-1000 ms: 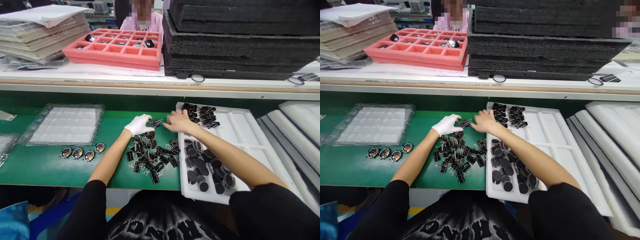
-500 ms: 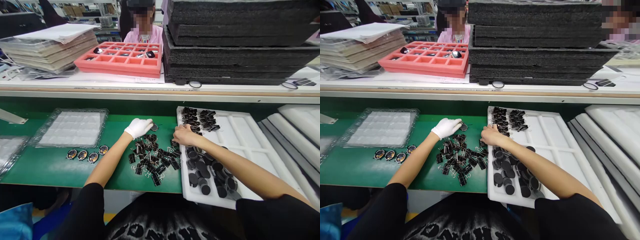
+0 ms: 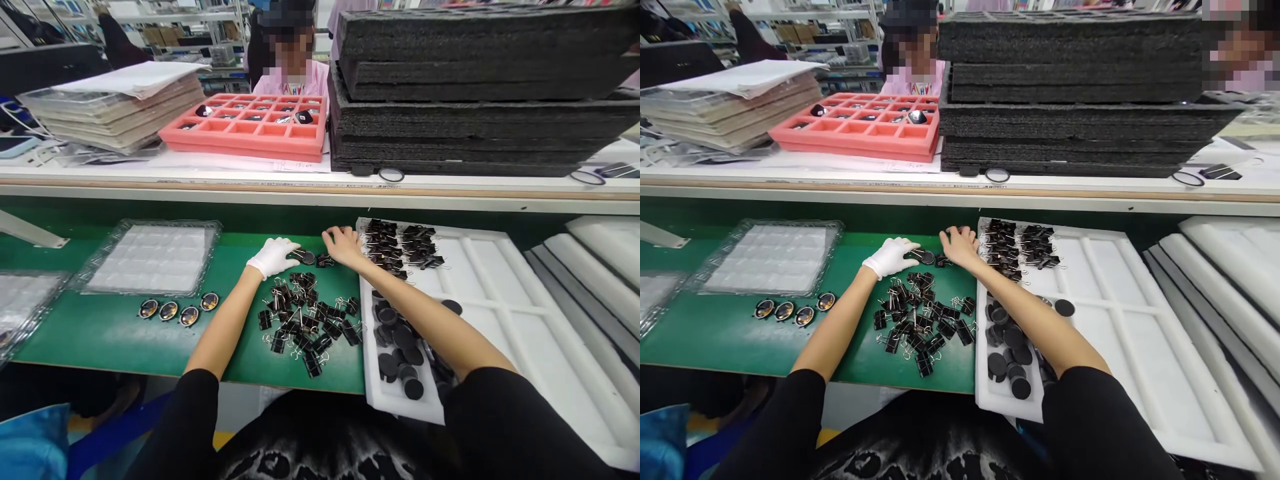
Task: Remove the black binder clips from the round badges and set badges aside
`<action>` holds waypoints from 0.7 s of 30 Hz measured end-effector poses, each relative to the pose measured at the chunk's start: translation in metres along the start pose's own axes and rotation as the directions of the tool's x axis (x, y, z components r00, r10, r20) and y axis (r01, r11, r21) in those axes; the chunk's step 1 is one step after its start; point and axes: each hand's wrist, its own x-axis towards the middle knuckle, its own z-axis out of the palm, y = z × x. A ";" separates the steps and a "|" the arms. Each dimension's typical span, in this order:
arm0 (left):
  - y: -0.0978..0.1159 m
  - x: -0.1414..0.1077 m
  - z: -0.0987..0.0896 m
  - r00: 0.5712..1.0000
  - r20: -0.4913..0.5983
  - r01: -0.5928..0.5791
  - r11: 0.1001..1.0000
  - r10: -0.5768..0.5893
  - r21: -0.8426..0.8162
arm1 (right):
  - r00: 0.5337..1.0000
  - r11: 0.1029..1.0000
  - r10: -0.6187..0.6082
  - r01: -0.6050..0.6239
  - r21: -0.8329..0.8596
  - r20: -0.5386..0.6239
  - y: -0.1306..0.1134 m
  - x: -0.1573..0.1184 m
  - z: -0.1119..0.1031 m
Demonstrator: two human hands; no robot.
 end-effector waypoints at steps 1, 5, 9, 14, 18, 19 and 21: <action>0.001 0.000 0.000 1.000 0.008 -0.002 1.000 0.002 -0.004 | 0.996 0.994 0.078 -0.074 0.087 -0.051 -0.003 0.005 0.005; 0.005 0.003 0.000 0.999 0.021 -0.025 1.000 0.026 -0.018 | 0.977 0.976 0.175 -0.156 0.151 -0.123 -0.015 0.020 0.029; 0.004 0.005 0.004 0.999 -0.002 -0.049 0.998 0.049 -0.043 | 0.967 0.981 0.171 -0.150 0.125 -0.187 -0.008 0.023 0.049; 0.006 0.006 0.011 0.997 -0.047 -0.059 0.994 0.055 -0.092 | 0.953 0.987 0.158 -0.143 0.074 -0.260 0.011 0.023 0.059; 0.014 0.010 0.012 0.996 -0.049 -0.086 0.990 0.080 -0.116 | 0.943 0.985 0.170 -0.155 0.072 -0.285 0.015 0.023 0.063; 0.015 0.011 0.012 0.995 -0.050 -0.091 0.989 0.085 -0.116 | 0.942 0.985 0.168 -0.154 0.071 -0.291 0.015 0.023 0.064; 0.017 0.013 0.012 0.994 -0.058 -0.100 0.988 0.094 -0.117 | 0.939 0.988 0.156 -0.142 0.066 -0.306 0.016 0.024 0.065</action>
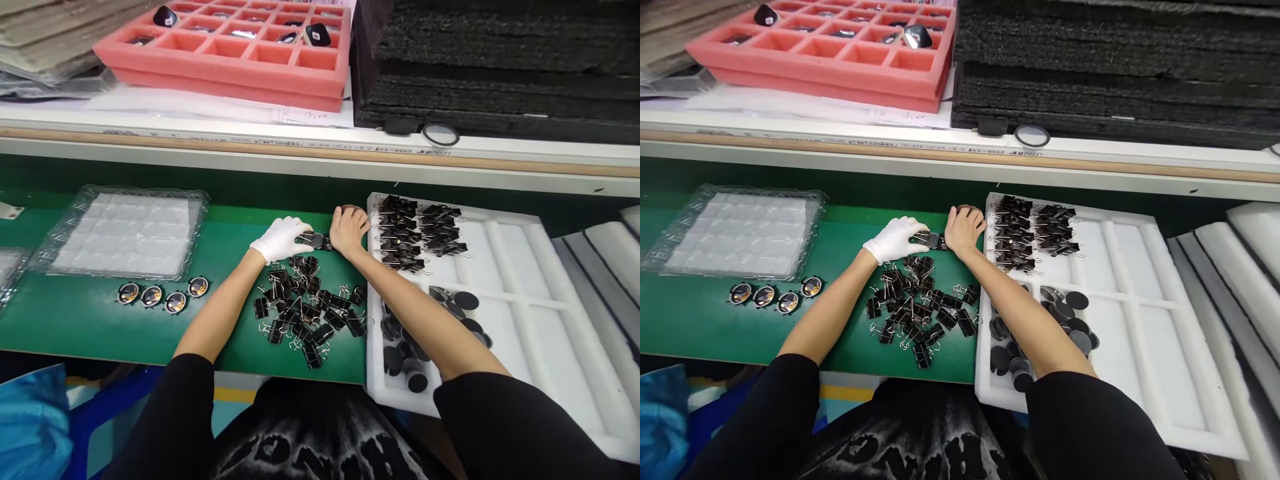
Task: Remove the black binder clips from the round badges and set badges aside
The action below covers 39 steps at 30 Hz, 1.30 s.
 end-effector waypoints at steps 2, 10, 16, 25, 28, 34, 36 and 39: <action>0.000 0.001 0.001 1.000 -0.012 -0.007 1.000 0.007 -0.005 | 1.000 1.000 -0.007 0.007 -0.003 -0.012 0.001 0.001 0.002; -0.005 0.002 0.008 0.999 -0.048 -0.009 1.000 0.009 -0.007 | 1.000 1.000 -0.004 0.003 -0.014 -0.024 -0.005 -0.002 0.002; -0.005 -0.002 -0.001 0.996 -0.076 0.042 0.988 -0.054 -0.151 | 0.993 0.955 0.024 -0.058 0.290 0.117 -0.028 0.003 -0.031; 0.046 -0.025 -0.075 0.951 0.190 0.306 0.674 -0.242 -0.673 | 0.658 0.610 -0.587 -0.023 0.792 0.472 0.005 -0.013 -0.129; 0.079 -0.022 -0.075 0.953 0.133 0.295 0.729 -0.273 -0.618 | 0.701 0.675 -0.557 0.070 0.735 0.445 0.027 -0.032 -0.141; 0.117 -0.033 -0.066 0.993 -0.083 0.050 0.925 -0.088 -0.376 | 0.854 0.776 -0.493 0.346 0.528 0.165 0.124 -0.045 -0.188; 0.119 -0.042 -0.066 0.994 -0.073 0.054 0.938 -0.084 -0.343 | 0.899 0.818 -0.436 0.374 0.437 0.047 0.176 -0.039 -0.210; 0.120 -0.049 -0.064 0.996 -0.038 0.060 0.936 -0.078 -0.346 | 0.941 0.881 -0.329 0.336 0.333 -0.078 0.248 -0.026 -0.227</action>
